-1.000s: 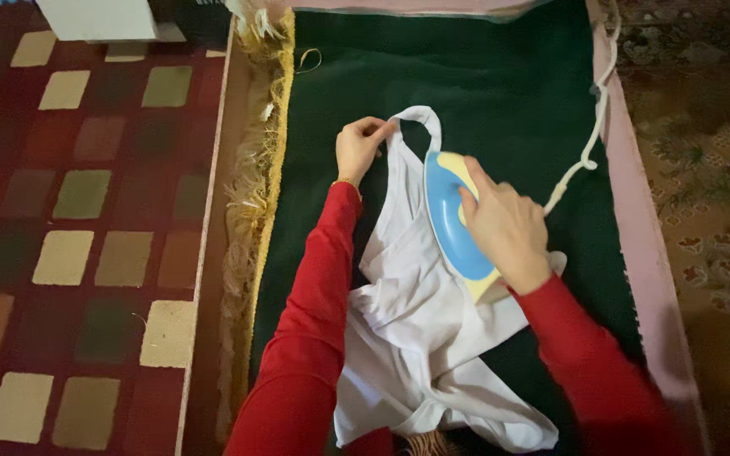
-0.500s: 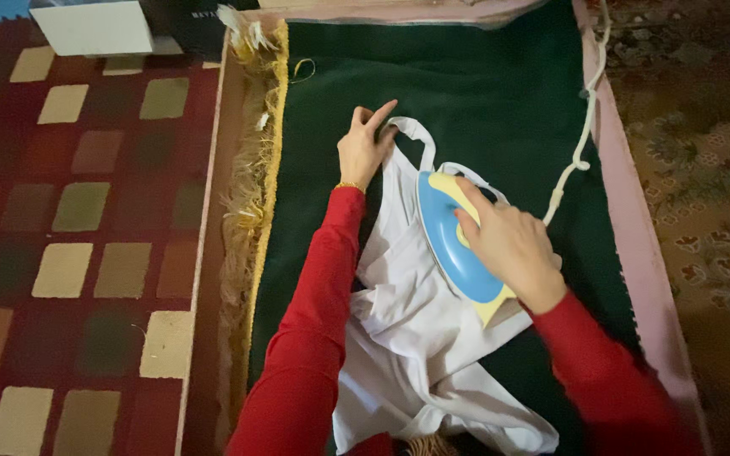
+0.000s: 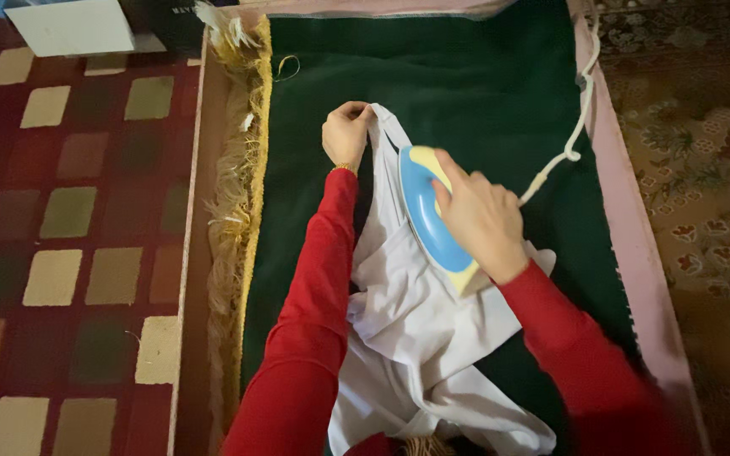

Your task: The person irons a white tank top with a handheld iron, then folds the garment and irons it again.

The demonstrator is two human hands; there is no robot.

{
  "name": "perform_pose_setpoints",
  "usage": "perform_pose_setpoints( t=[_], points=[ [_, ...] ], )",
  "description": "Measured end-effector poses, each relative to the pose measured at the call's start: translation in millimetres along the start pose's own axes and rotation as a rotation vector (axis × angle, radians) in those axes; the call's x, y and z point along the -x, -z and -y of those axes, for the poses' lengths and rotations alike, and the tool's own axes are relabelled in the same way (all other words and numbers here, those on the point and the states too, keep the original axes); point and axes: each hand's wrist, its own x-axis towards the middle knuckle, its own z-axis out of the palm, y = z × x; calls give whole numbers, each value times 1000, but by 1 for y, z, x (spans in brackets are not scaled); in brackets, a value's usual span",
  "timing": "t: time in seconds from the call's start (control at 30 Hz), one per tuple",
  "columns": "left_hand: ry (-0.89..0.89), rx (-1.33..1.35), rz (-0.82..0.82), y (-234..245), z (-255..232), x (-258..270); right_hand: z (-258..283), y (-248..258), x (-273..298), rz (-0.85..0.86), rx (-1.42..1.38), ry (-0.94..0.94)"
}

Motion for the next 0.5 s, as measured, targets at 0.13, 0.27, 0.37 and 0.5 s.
perform_pose_setpoints(
  t=[0.13, 0.27, 0.37, 0.5],
  points=[
    [-31, -1, 11, 1, 4, 1, 0, -23, -44, -51, -32, 1],
    [-59, -34, 1, 1, 5, 1, -5, -28, -55, -88, -45, 73],
    [-71, -35, 0, 1, 6, 2, -6, -14, -38, -14, -37, 96],
    [-80, -52, -1, 2, 6, 3, -9, 13, 8, 143, -19, 20]
  ],
)
